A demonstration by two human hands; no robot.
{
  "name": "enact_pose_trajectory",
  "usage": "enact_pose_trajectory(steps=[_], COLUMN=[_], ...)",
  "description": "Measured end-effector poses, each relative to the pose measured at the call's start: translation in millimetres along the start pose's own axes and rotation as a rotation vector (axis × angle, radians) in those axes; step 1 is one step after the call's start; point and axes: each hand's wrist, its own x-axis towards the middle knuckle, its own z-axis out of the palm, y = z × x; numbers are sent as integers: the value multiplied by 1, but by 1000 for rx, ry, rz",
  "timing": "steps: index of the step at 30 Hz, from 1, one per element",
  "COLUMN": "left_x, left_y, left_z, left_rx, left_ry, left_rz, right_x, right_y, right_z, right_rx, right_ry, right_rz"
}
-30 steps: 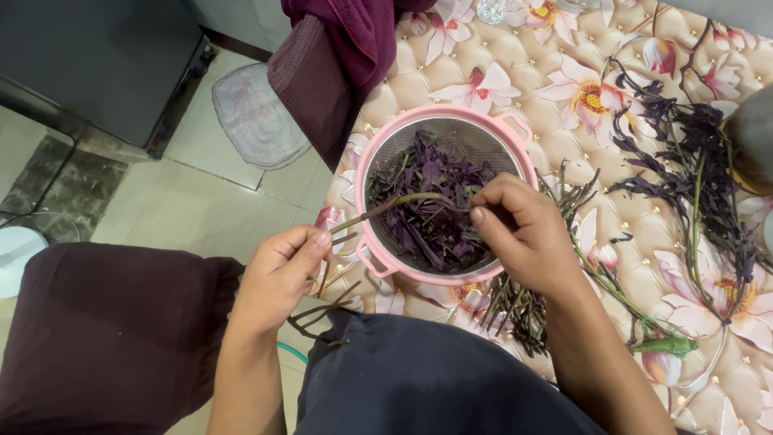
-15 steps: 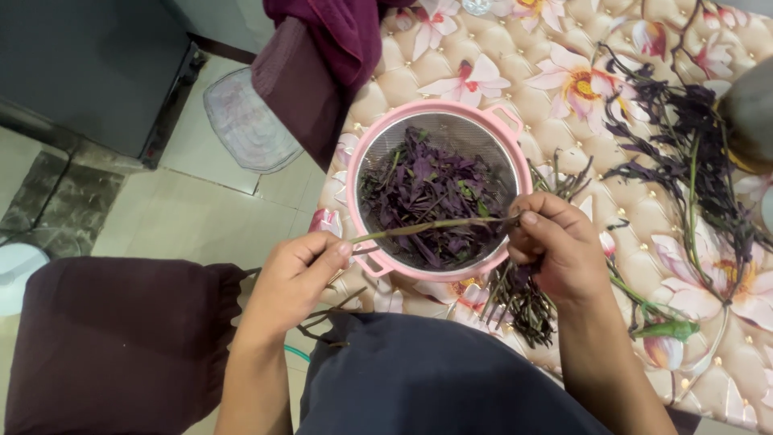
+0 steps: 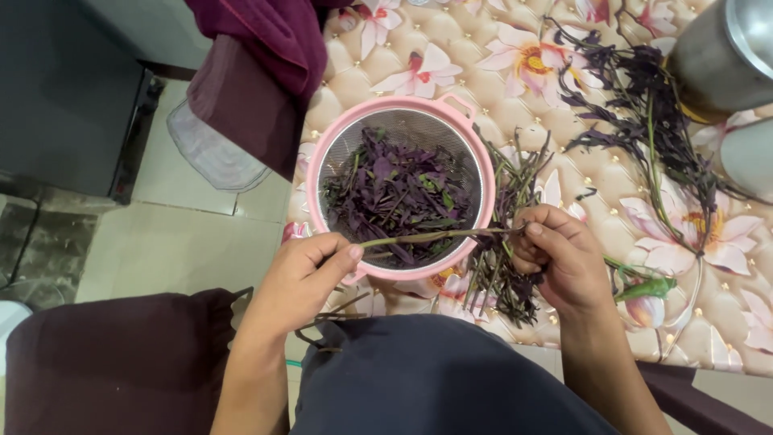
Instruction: The person plucks purple leaves from their stems by hand and places them into a pink strainer. After plucking all the leaves, the person gathers the bare stems from the table and sets them aside.
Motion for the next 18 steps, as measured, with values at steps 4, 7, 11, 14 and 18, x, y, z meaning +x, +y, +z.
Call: enact_pose_trajectory(steps=[4,7,11,14,18], left_x=[1,1,4,2,-9], left_y=[4,5,8,10,15], left_z=[-2,-2,12,30,41], left_rx=[66,145,244,293,302], left_ry=[-45,-106,-204,-204,-206], left_rz=[-25,-14,-3,32,-20], right_x=[12,27,58,80,68], right_y=[-14,-39,-46,-25,-4], right_z=[5,20,53,76,52], right_rx=[-222,-262,-377,-855,-771], right_ry=[165,269,179,-154,-107], right_rz=[-74,-286,-419,-568,-461])
